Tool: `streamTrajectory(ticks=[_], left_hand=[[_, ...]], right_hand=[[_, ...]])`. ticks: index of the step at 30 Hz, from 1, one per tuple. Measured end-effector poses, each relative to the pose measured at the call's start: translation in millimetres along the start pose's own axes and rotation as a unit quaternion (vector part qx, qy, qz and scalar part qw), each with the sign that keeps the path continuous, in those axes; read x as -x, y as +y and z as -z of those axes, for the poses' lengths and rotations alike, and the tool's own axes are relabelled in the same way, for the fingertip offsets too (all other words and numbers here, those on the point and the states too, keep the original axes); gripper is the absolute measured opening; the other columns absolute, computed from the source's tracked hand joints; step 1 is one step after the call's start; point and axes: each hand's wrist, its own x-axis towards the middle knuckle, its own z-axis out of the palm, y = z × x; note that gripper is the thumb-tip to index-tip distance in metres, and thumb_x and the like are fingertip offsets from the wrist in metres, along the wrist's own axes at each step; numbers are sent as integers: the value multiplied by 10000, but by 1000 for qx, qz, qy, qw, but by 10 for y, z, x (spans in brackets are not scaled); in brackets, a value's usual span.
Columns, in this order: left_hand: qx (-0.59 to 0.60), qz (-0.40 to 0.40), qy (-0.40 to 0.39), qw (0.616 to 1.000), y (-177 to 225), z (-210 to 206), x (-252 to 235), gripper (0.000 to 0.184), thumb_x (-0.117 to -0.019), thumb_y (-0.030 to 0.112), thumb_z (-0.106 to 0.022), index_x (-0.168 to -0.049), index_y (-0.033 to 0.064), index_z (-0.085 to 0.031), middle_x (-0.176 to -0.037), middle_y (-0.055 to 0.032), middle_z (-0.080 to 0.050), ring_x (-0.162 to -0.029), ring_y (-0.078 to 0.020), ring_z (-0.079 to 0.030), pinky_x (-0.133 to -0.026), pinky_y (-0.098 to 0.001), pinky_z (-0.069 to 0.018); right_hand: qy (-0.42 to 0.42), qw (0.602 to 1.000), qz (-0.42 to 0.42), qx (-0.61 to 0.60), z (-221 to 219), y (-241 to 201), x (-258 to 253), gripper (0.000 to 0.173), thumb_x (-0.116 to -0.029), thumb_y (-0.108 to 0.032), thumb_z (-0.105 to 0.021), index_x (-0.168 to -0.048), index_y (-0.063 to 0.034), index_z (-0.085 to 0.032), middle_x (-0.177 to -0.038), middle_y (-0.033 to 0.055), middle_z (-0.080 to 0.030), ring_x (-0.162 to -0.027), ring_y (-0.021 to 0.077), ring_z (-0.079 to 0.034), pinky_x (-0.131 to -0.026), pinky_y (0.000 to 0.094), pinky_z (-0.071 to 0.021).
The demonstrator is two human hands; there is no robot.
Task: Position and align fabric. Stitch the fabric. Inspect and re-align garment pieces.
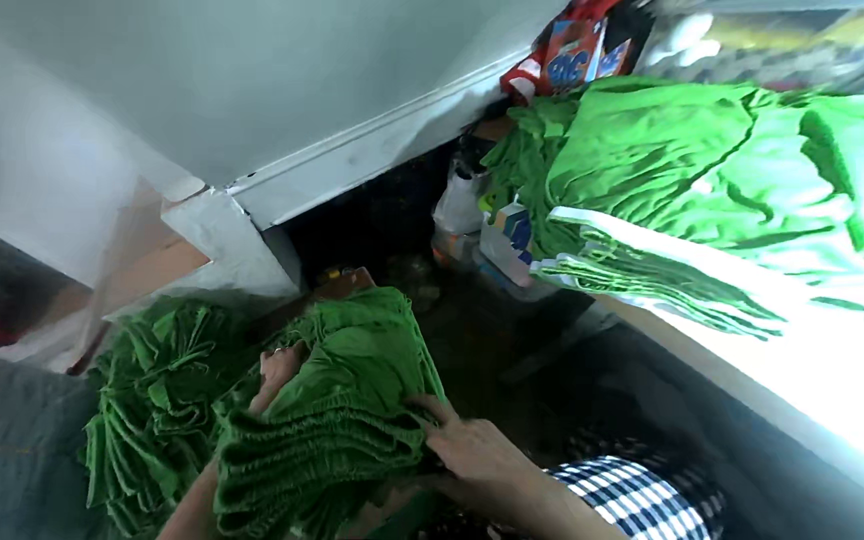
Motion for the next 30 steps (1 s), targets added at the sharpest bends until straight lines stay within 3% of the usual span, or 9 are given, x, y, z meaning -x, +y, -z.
streamTrajectory(ticks=[5,9,11,12,16,19,22,26,30], left_hand=[[166,-138,-8,976,-178,773,-264,466,-1095,384,-460,-1313,13,-639,-1232,-269,-656,-1151,-430,-626,-1006,-637,-456],[94,-233,-8,968,526,1165,-350,581,-1014,508,-583,-1454,130,-553,-1390,-176,-614,-1258,-380,-600,-1063,-613,-454],[-17,-243,-43,969,845,942,-561,818,-929,639,-630,-1559,154,-437,-1561,-183,-459,-1395,-428,-475,-1123,-664,-373],[-59,-239,-62,967,937,760,-667,846,-906,658,-647,-1538,128,-461,-1535,-208,-478,-1389,-439,-474,-1116,-679,-366],[-48,-237,-67,968,1120,480,-802,615,-986,455,-646,-1486,122,-516,-1375,-222,-612,-1289,-418,-571,-1068,-649,-425],[86,-152,66,982,932,364,-660,556,-1025,437,-592,-1482,127,-525,-1377,-216,-616,-1259,-423,-600,-1042,-633,-457],[159,-52,176,970,641,-137,-733,635,-1024,567,-509,-1455,102,-549,-1375,-206,-627,-1280,-409,-594,-1087,-659,-399],[108,-19,209,972,640,-409,-1007,699,-980,674,-487,-1433,148,-571,-1390,-191,-623,-1340,-425,-540,-1100,-730,-317],[70,-72,189,977,751,-198,-1050,747,-934,613,-634,-1546,227,-451,-1504,-209,-515,-1421,-500,-409,-1057,-787,-292]], right_hand=[[128,989,79,-3,-40,123,121,555,-859,-479,-779,-1298,-156,-673,-1555,150,-465,-801,345,-731,-641,563,-596],[74,996,56,-5,-13,44,88,619,-859,-450,-793,-1398,-198,-620,-1655,141,-306,-846,379,-721,-692,592,-587],[68,996,55,15,-44,37,63,741,-855,-407,-808,-1514,-253,-506,-1664,143,-282,-853,390,-715,-687,592,-582],[69,996,55,24,-47,32,66,794,-850,-345,-817,-1551,-285,-450,-1666,140,-278,-855,394,-712,-677,589,-580],[78,996,29,-16,83,115,57,922,-824,-248,-837,-1594,-367,-344,-1688,106,-239,-851,407,-709,-694,619,-571],[48,997,45,-49,176,146,-2,846,-852,-297,-817,-1580,-306,-385,-1671,105,-288,-955,420,-704,-750,645,-561],[12,998,57,-25,25,172,-108,715,-896,-345,-762,-1530,-183,-473,-1632,144,-356,-1002,456,-689,-776,663,-552],[-35,999,0,-36,-90,325,-160,698,-930,-292,-726,-1554,-166,-440,-1669,109,-293,-1118,479,-643,-871,694,-515],[38,999,-24,-19,75,429,134,685,-911,-287,-743,-1537,-239,-471,-1618,99,-393,-1043,445,-678,-806,676,-540]])
